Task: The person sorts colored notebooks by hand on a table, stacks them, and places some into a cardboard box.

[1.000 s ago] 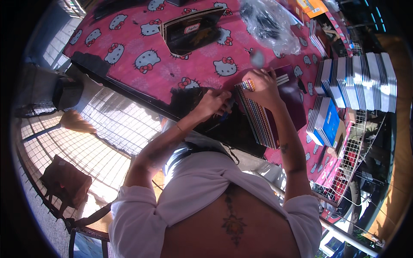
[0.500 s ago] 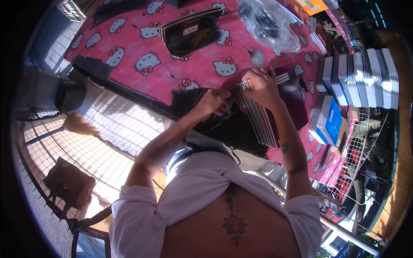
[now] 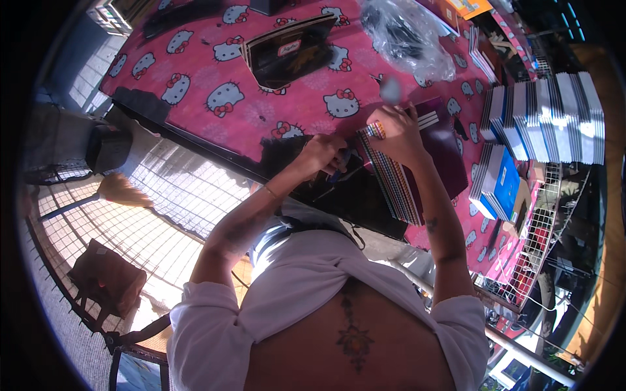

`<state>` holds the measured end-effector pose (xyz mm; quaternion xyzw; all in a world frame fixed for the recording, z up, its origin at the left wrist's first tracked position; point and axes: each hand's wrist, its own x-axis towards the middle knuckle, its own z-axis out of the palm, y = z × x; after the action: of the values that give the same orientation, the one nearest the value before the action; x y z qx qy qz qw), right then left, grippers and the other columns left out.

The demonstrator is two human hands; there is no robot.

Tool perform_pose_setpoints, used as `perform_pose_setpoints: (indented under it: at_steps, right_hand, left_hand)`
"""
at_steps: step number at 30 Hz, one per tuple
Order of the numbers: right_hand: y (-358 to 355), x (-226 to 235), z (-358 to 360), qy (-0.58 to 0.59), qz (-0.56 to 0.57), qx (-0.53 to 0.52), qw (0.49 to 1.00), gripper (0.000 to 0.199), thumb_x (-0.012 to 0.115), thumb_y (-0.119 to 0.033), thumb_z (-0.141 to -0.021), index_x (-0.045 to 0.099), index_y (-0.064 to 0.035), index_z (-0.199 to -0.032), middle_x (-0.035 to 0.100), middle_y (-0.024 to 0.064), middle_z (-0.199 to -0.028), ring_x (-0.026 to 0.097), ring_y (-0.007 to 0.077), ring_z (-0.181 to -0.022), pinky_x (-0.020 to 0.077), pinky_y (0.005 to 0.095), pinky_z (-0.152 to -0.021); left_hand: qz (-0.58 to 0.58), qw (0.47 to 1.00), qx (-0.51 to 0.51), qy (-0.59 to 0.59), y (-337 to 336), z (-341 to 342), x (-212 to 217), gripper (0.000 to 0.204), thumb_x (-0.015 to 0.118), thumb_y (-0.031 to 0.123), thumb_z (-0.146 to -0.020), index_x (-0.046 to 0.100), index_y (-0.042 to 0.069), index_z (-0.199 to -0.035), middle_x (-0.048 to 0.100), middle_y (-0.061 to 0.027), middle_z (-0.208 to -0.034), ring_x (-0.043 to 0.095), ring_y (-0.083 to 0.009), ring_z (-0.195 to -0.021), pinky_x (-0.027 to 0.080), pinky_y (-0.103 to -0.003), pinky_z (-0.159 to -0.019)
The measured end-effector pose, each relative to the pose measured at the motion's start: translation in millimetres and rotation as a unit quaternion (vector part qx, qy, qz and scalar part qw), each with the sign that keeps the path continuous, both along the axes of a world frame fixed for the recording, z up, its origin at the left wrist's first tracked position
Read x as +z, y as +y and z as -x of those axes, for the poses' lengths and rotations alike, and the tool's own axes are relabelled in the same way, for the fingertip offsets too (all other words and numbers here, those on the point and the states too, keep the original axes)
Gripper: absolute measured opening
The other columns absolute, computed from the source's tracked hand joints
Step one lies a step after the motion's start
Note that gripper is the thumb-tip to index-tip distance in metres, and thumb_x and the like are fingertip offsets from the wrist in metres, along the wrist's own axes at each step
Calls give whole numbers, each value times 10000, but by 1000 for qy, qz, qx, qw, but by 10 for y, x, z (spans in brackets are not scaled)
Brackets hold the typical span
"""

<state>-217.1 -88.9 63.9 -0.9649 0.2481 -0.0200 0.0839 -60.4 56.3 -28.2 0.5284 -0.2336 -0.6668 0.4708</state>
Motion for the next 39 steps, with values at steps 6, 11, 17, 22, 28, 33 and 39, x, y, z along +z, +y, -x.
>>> perform_pose_setpoints:
  at_steps: [6,11,17,22,28,33,39]
  right_hand:
    - [23,-30,-9,-61,22,15,998,301,750,-165,-679,616,-136,-946,613,48,-966,588,301,-1070,284,574,-1090]
    - [-4,-34,19,-5,6,-7,1000,357,764,-233,-698,618,-166,-1017,652,95,-1172,542,331,-1244,224,618,-1131]
    - [16,-62,12,-71,24,12,997,302,758,-174,-673,620,-133,-940,616,48,-953,585,315,-1077,290,569,-1087]
    - [-1,-31,8,-6,-6,-1,1000,366,755,-205,-673,619,-158,-1010,655,95,-1170,530,343,-1258,224,618,-1130]
    - [0,-38,9,-2,-4,-12,1000,376,755,-208,-676,618,-156,-1022,650,100,-1194,516,348,-1274,205,618,-1143]
    - [26,-34,12,-56,17,4,998,315,738,-171,-687,618,-132,-975,614,54,-997,566,312,-1118,262,576,-1112]
    - [35,-41,10,-68,11,8,998,318,745,-170,-683,616,-134,-972,613,53,-986,570,316,-1108,268,570,-1110]
  left_hand:
    - [11,1000,21,-6,-27,20,-102,321,533,268,-961,624,-37,-1005,678,-129,-826,709,-226,-704,556,-320,-560]
    - [5,1000,-1,19,-3,-12,-54,319,529,248,-962,604,-47,-1057,675,-132,-820,701,-223,-684,554,-319,-555]
    - [5,1000,11,3,-26,92,-64,345,550,266,-950,614,-31,-1114,680,-142,-864,705,-272,-688,561,-391,-583]
    - [225,704,56,-671,59,331,65,356,593,248,-899,629,88,-1215,667,-247,-908,676,-411,-689,566,-491,-715]
    - [-13,997,-50,-58,-63,-72,9,352,552,285,-952,619,-14,-1126,685,-154,-879,720,-262,-699,569,-354,-586]
    - [-8,1000,-20,5,-65,-61,-27,382,537,296,-966,608,-64,-1070,674,-125,-832,719,-216,-702,560,-299,-550]
    - [73,962,-28,-260,-94,67,-107,302,568,248,-924,631,-23,-1043,680,-163,-830,705,-299,-701,568,-398,-636]
